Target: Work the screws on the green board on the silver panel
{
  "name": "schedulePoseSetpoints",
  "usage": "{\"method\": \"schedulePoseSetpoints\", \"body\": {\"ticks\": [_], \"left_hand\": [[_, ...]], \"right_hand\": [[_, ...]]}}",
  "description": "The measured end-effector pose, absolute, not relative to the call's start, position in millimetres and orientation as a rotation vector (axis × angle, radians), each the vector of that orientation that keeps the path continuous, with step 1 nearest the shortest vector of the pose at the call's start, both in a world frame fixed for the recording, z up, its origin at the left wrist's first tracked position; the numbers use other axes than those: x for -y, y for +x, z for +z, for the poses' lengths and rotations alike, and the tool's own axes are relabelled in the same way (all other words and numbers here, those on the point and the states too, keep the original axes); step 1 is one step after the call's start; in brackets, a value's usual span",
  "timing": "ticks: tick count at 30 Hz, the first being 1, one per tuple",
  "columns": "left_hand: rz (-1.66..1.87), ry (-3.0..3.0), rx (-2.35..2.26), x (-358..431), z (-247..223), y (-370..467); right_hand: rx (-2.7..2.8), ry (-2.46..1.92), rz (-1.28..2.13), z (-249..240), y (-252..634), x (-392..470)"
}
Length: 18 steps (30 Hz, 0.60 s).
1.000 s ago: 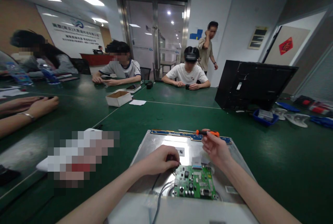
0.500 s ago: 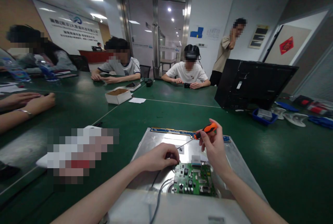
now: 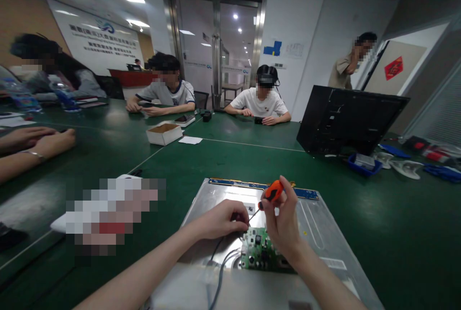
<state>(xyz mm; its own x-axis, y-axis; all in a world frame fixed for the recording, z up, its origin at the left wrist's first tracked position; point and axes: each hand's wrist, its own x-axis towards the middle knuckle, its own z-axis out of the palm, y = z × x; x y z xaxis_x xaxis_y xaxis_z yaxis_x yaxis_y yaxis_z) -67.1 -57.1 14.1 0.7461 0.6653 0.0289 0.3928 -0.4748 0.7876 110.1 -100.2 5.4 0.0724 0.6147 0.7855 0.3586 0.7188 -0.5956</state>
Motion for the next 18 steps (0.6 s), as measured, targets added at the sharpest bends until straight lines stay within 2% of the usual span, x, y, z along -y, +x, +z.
{"method": "schedulePoseSetpoints", "body": {"ticks": [18], "left_hand": [[0.445, 2.105, -0.796, 56.3, 11.3, -67.8]], "right_hand": [[1.512, -0.799, 0.351, 1.0, 111.2, 96.0]]}}
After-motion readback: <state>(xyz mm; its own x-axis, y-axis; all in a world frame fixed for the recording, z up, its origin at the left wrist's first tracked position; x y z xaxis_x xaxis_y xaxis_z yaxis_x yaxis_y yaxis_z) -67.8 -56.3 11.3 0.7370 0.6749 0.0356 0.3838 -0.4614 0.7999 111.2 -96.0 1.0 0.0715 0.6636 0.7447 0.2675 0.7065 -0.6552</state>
